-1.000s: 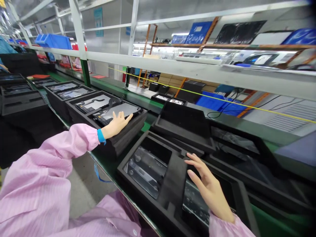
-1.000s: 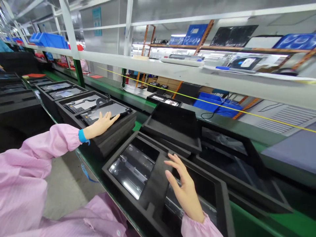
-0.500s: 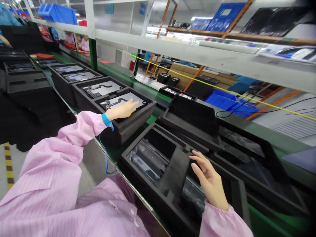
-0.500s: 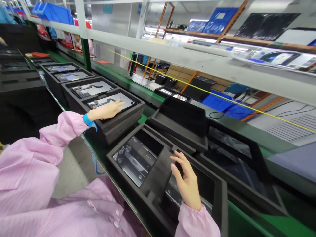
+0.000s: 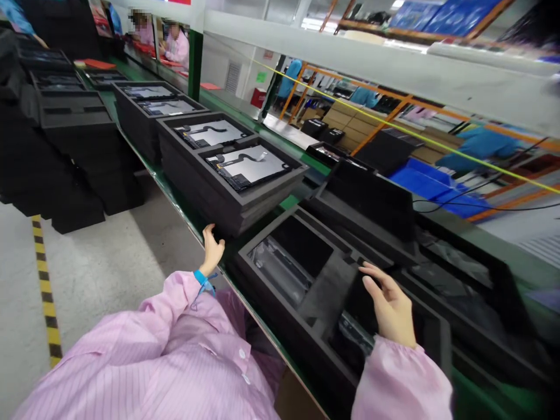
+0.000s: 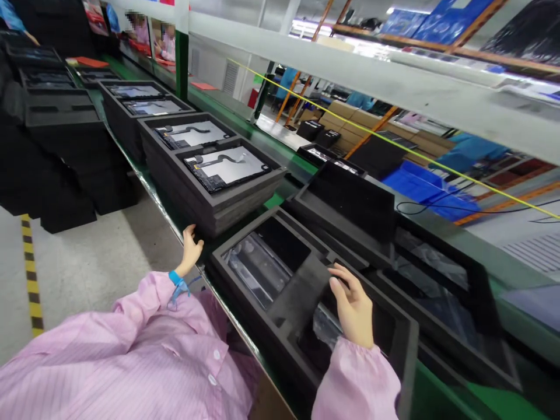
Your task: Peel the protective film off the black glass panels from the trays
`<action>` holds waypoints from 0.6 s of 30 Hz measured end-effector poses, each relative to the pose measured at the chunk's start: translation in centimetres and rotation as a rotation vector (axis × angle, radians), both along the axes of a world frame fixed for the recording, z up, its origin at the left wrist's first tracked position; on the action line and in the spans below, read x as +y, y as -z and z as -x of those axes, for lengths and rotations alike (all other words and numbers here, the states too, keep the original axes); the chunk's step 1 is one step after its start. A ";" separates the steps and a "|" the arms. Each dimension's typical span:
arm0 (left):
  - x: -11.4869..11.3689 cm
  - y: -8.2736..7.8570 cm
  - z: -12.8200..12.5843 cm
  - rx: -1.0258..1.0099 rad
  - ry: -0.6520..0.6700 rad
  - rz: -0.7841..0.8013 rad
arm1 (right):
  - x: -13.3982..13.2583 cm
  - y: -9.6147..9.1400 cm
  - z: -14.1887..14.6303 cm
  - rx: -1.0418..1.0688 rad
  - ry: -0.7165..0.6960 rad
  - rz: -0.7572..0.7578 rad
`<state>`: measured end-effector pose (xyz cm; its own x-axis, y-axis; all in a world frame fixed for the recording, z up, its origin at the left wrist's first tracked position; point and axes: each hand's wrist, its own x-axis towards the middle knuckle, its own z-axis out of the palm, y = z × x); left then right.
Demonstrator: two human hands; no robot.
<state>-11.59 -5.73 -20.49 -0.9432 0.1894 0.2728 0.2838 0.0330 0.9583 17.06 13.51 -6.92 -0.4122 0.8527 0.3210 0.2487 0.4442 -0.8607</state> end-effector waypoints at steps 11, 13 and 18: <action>-0.5 -2.0 -1.4 0.067 0.076 0.012 | 1.7 1.2 -0.5 0.072 0.072 0.041; -0.4 -2.7 -1.9 0.098 0.047 0.001 | 1.8 1.3 -0.5 0.075 0.072 0.041; 0.1 -3.8 -2.5 0.130 0.010 -0.025 | 1.9 1.2 -0.7 0.085 0.064 0.038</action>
